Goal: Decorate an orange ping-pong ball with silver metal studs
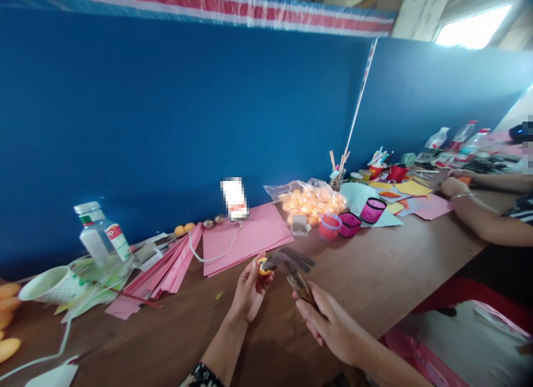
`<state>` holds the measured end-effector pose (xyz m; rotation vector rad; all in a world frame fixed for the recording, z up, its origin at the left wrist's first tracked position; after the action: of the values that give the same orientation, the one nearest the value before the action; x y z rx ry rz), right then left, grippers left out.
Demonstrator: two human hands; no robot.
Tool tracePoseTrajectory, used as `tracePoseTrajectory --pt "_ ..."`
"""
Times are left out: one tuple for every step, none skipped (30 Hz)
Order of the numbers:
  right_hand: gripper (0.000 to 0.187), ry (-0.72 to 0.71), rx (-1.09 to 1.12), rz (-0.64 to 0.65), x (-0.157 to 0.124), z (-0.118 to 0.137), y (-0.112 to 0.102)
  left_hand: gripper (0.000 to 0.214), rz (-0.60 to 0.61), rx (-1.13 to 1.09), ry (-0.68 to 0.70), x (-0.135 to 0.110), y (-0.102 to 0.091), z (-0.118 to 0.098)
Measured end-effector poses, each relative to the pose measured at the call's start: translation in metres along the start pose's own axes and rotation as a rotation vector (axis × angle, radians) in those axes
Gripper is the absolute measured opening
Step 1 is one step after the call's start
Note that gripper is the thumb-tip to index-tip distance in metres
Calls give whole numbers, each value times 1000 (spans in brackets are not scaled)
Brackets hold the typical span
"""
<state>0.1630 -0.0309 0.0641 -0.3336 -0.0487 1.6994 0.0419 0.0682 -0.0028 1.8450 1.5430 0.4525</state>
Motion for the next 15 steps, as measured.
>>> tracePoseTrajectory --pt "29 -5 -5 -3 0 1 -1 34 -3 -8 -6 0 0 0" --pt "29 -13 -9 -9 -1 2 -2 35 -5 -20 -16 1 0 0" --pt "28 -21 -13 -17 -2 4 -4 35 -5 -35 -26 1 1 1" --pt "27 -28 -17 -26 -2 5 -6 35 -3 -46 -36 0 1 1" --pt "27 -33 -21 -36 -3 6 -8 35 -1 -55 -42 0 2 2" --pt "27 -35 -23 -43 -3 6 -9 36 6 -56 -45 0 3 2" --pt "27 -30 -24 -45 -3 5 -9 37 14 -51 -47 -1 4 3" --pt "28 -22 -22 -39 -2 4 -9 38 24 -42 -50 -1 5 3" --pt "28 -14 -18 -28 -1 2 -8 40 35 -35 -55 -1 6 5" --pt "29 -7 -11 -16 -1 0 -7 40 43 -30 -59 -1 7 6" --pt "30 -4 -3 -8 0 -1 -6 40 43 -28 -59 -1 6 6" --pt "30 -6 3 -9 0 -1 -6 40 33 -29 -54 -1 5 6" --pt "30 -13 9 -17 0 -1 -8 38 16 -34 -44 0 4 5" --pt "30 -21 12 -27 0 0 -9 37 -1 -40 -34 0 2 4" --pt "29 -28 15 -35 1 0 -9 36 -12 -45 -29 0 2 3"
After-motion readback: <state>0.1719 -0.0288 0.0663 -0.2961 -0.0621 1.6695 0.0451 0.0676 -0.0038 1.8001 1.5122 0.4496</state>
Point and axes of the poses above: each hand's wrist, its own x-axis towards the middle knuckle, its own y-axis out of the palm, z = x × y, the point moved 10 cm from there along x, towards the middle knuckle, and after that the axes turned 2 degrees about y, right-handed, at the moved point
